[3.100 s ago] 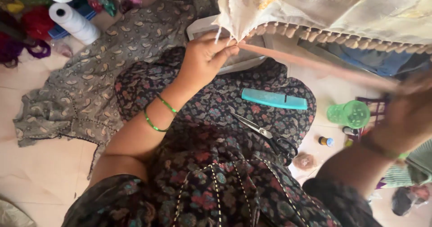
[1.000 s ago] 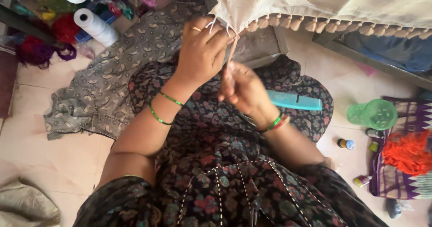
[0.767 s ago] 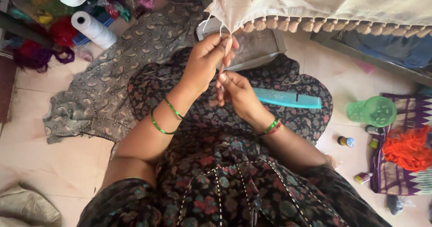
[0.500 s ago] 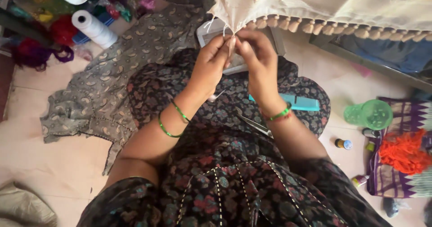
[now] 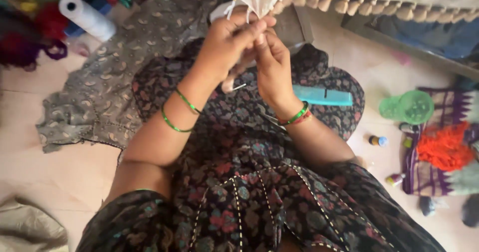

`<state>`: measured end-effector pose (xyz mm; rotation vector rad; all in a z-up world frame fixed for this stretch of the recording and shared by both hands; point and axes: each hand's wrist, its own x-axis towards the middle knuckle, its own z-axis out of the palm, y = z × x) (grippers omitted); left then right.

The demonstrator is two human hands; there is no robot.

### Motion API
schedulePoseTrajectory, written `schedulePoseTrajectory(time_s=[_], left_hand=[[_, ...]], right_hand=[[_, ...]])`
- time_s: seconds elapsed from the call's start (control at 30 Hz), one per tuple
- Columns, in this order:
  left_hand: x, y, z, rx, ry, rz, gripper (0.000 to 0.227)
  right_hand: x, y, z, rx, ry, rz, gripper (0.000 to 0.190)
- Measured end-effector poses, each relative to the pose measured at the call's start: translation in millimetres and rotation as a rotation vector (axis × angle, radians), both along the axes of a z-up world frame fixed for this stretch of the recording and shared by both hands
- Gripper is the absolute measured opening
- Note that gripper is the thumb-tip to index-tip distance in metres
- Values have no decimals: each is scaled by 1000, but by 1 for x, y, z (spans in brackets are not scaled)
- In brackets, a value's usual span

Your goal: Sewing and trimming decorative tassels onto the edge of a white fabric piece in a workshop environment.

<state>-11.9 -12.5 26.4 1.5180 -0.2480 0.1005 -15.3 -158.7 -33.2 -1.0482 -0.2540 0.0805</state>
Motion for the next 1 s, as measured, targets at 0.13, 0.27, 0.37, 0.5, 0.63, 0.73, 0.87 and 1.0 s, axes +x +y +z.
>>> schedulePoseTrajectory(time_s=[0.13,0.27,0.37,0.5,0.63,0.73,0.87,1.0], left_hand=[[16,7,-20,-173,-3,-204,20],[10,19,2,-168,45,-244,22],[14,26,9,-113,56,-273,23],[31,29,-7,-178,39,-309,19],[33,25,13,-122,159,-252,21],[40,24,9,-176,253,-258,23],[38,26,24,-89,315,-300,26],[37,27,22,-55,324,-218,23]], right_hand=[[3,-35,23,-380,-271,17,26],[8,-112,18,-1043,-652,-5,18],[-2,-155,-8,-1541,-635,166,18],[-26,-175,-33,-1690,-952,148,50],[-19,-174,-29,-1688,-814,165,47],[-13,-137,42,-1568,-1080,-43,47],[-4,-102,114,-1417,-1305,-224,41],[13,-93,110,-1452,-1758,-520,39]])
